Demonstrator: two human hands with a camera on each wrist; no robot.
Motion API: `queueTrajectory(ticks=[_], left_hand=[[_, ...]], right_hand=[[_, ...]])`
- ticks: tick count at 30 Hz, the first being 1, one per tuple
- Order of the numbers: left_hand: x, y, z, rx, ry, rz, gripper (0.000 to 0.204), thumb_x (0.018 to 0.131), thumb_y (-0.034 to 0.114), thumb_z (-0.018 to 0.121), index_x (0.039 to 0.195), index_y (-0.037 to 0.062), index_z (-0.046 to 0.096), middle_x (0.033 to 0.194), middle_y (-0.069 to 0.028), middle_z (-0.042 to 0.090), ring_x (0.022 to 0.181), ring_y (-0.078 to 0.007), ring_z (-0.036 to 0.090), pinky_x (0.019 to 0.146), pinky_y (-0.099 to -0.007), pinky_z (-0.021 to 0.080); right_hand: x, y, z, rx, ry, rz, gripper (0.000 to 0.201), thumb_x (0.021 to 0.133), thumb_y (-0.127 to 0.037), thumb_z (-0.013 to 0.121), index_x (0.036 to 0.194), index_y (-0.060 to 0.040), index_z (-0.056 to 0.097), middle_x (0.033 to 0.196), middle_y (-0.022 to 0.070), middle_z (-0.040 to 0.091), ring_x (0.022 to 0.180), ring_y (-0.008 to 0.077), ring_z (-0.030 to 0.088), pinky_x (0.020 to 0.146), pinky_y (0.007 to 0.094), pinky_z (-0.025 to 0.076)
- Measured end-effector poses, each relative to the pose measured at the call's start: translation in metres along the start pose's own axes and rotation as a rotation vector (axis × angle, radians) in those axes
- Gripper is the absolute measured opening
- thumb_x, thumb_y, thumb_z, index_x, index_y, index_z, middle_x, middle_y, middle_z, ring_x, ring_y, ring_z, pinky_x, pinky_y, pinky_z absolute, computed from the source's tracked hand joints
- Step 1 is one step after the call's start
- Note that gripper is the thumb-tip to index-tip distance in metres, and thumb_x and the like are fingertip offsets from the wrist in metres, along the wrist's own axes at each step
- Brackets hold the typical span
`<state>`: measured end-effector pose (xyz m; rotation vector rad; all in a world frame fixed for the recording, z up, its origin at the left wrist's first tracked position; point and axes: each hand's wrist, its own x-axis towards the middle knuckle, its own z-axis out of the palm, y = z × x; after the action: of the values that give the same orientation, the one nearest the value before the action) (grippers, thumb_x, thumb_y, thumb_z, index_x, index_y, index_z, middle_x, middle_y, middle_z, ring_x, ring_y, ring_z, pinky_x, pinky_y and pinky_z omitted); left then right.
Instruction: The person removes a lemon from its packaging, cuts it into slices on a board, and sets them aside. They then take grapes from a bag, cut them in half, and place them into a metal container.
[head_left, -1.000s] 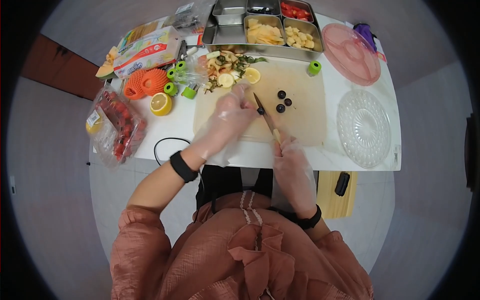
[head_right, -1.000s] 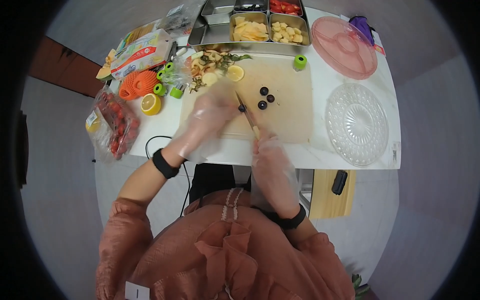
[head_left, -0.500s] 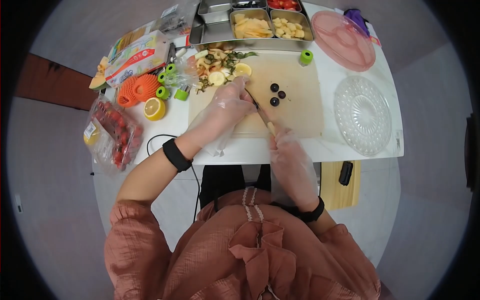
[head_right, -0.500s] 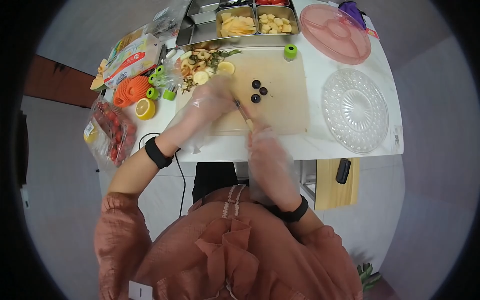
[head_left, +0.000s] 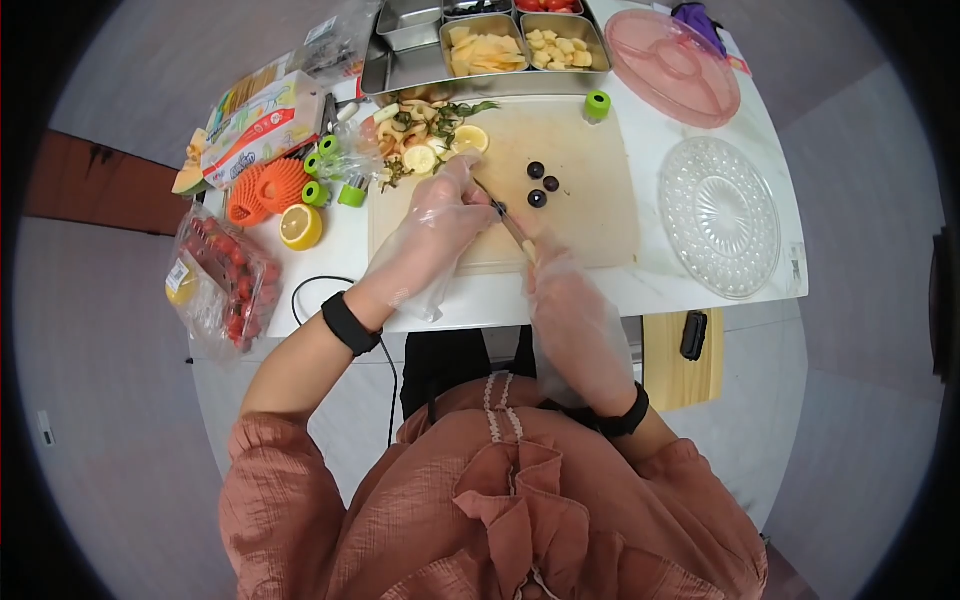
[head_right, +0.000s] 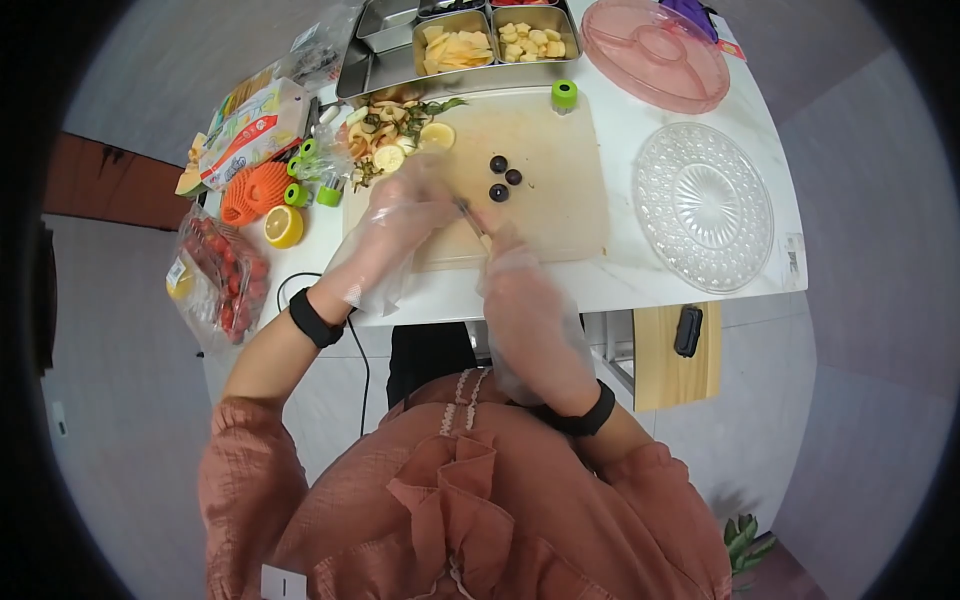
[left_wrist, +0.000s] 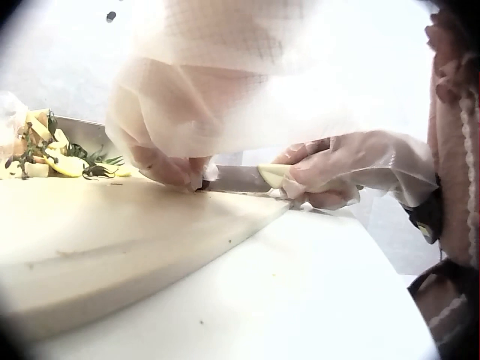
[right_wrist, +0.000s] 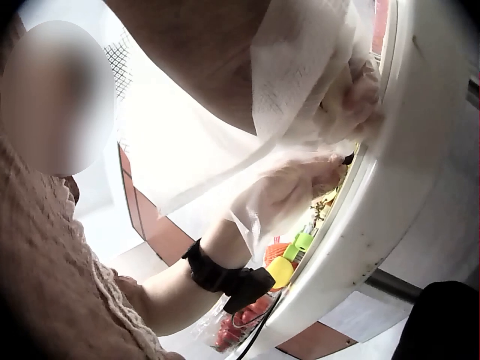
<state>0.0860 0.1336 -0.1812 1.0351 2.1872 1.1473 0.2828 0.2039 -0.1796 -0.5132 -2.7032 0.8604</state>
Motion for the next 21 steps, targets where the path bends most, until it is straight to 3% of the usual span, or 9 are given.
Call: queueTrajectory(ticks=[1,2,4,11,14,16,19,21], left_hand=[[0.0,-0.001,0.0,-0.031,0.002,-0.008,0.055,0.08,0.004,0.071,0.13,-0.011,0.054,0.079,-0.0108,0.065,0.071,-0.0198,0.064,0.065,-0.0322,0.051],[0.0,-0.001,-0.001,-0.032,0.001,-0.008,0.055,0.08,0.004,0.071,0.13,-0.011,0.054,0.079,-0.0108,0.065,0.071,-0.0198,0.064,0.065,-0.0322,0.051],[0.0,0.0,-0.002,-0.034,0.003,-0.059,0.055,0.08,0.004,0.071,0.13,-0.0104,0.054,0.078,-0.0086,0.063,0.071,-0.0176,0.062,0.065,-0.0312,0.05],[-0.001,-0.011,0.002,-0.079,0.002,-0.018,0.057,0.079,0.002,0.072,0.131,-0.0099,0.053,0.085,-0.0096,0.063,0.074,-0.0182,0.063,0.069,-0.0313,0.052],[-0.002,-0.011,0.004,-0.006,0.017,-0.012,0.059,0.079,0.001,0.072,0.133,-0.0093,0.052,0.092,-0.0119,0.064,0.079,-0.0194,0.065,0.072,-0.0318,0.053],[-0.002,-0.014,0.004,-0.102,-0.023,-0.027,0.061,0.08,0.002,0.073,0.135,-0.0088,0.051,0.098,-0.0149,0.065,0.084,-0.0214,0.067,0.074,-0.0331,0.054],[-0.004,-0.012,0.004,-0.026,-0.03,0.008,0.062,0.08,0.003,0.073,0.136,-0.0078,0.05,0.1,-0.0172,0.067,0.086,-0.0247,0.069,0.076,-0.0348,0.054],[-0.007,-0.001,0.002,0.031,-0.048,0.008,0.062,0.08,0.005,0.072,0.137,-0.0072,0.05,0.099,-0.0172,0.067,0.086,-0.026,0.069,0.077,-0.0357,0.054]], right_hand=[[0.001,-0.006,-0.005,-0.084,-0.11,0.121,0.033,0.094,-0.007,0.052,0.127,-0.001,0.05,0.093,0.0147,0.057,0.093,0.0323,0.059,0.078,0.0381,0.051],[-0.001,-0.003,-0.003,-0.085,-0.111,0.121,0.033,0.094,-0.007,0.052,0.127,-0.001,0.05,0.093,0.0147,0.057,0.093,0.0323,0.059,0.078,0.0381,0.051],[-0.011,0.005,0.001,-0.366,-0.172,-0.018,0.037,0.093,-0.007,0.053,0.129,0.0031,0.049,0.092,0.0139,0.055,0.092,0.0298,0.058,0.079,0.0353,0.05],[-0.017,0.004,-0.007,-0.337,-0.177,0.024,0.042,0.095,-0.008,0.053,0.134,0.0064,0.047,0.092,0.0165,0.055,0.091,0.0309,0.058,0.081,0.0356,0.051],[-0.013,0.007,-0.001,-0.222,-0.074,-0.018,0.039,0.098,-0.012,0.052,0.134,0.0032,0.05,0.098,0.0192,0.058,0.094,0.0345,0.06,0.081,0.0399,0.052],[-0.007,-0.005,-0.008,0.018,-0.036,0.252,0.035,0.102,-0.019,0.051,0.132,-0.0015,0.053,0.106,0.0219,0.06,0.097,0.0388,0.062,0.081,0.0453,0.052],[-0.007,0.001,-0.011,-0.015,-0.058,0.232,0.034,0.103,-0.022,0.05,0.133,-0.005,0.054,0.111,0.0226,0.062,0.098,0.0404,0.063,0.08,0.0485,0.053],[-0.005,0.001,-0.009,-0.054,0.018,0.186,0.031,0.1,-0.017,0.052,0.127,-0.0019,0.053,0.106,0.0207,0.061,0.094,0.0382,0.063,0.076,0.047,0.053]])
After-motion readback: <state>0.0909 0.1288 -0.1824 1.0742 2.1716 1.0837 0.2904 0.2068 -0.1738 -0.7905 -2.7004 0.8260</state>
